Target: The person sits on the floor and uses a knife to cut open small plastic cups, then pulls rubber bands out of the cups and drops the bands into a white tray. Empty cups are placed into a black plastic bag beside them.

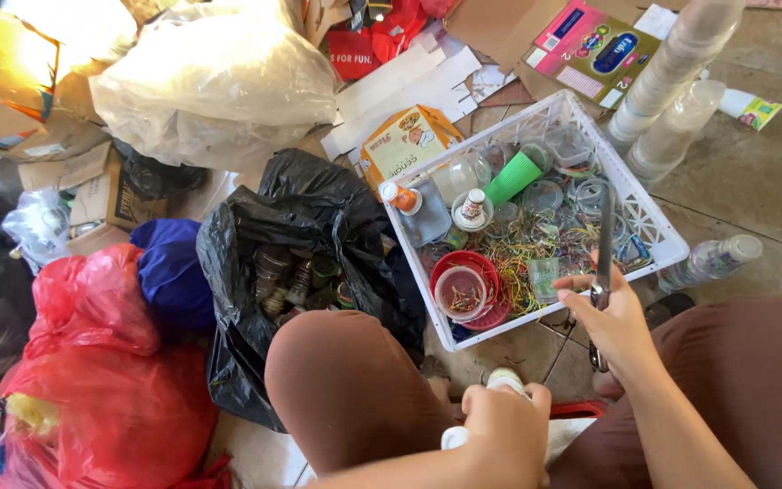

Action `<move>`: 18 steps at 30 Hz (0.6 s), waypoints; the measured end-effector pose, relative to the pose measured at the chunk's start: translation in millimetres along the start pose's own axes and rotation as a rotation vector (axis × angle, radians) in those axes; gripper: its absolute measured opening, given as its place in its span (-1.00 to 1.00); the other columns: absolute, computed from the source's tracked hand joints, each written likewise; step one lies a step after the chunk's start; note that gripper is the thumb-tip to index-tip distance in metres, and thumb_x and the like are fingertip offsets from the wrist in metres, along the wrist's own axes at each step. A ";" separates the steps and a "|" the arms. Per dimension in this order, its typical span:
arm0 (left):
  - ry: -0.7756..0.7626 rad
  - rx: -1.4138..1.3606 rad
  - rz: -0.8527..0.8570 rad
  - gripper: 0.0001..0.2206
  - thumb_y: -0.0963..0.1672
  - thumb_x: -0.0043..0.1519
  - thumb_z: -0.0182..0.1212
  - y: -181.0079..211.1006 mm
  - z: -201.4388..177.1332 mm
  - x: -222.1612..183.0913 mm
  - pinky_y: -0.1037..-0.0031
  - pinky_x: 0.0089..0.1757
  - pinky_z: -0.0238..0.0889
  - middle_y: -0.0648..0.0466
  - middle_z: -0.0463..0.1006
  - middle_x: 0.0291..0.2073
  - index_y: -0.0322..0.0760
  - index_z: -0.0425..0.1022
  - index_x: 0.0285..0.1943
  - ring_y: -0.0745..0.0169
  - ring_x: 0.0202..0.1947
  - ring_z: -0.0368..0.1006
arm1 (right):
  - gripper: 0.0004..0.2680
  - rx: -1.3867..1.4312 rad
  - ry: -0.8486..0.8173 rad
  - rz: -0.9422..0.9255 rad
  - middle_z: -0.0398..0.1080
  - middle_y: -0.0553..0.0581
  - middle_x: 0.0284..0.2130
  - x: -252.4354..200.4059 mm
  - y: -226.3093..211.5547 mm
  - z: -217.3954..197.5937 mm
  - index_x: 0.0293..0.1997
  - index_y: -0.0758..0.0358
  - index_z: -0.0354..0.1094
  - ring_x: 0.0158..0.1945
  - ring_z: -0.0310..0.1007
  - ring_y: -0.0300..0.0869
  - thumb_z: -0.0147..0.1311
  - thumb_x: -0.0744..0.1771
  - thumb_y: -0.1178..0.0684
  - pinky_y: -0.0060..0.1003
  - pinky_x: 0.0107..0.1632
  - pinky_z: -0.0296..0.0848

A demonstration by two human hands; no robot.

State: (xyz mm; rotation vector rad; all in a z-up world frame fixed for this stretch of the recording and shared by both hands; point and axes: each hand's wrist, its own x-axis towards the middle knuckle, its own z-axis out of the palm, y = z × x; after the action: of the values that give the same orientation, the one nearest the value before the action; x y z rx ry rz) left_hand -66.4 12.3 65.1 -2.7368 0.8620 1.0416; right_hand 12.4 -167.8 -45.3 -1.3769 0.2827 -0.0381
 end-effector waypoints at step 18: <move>0.575 0.208 0.377 0.00 0.43 0.05 -0.14 -2.1 9.0 5.4 -0.40 0.25 -0.10 -0.23 0.52 0.12 -0.29 0.29 0.43 -0.25 0.15 0.42 | -0.55 -0.022 0.049 -0.015 0.51 0.01 -0.25 11.0 15.1 -21.4 0.34 0.21 0.15 -0.41 0.32 -0.40 0.20 0.29 0.16 -0.48 -0.37 0.28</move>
State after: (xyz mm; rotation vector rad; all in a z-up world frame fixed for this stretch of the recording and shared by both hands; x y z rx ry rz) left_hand -67.2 13.9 54.5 -2.7742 1.5069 0.1465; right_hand 16.2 -187.5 -65.4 -1.4015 0.3147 -0.0813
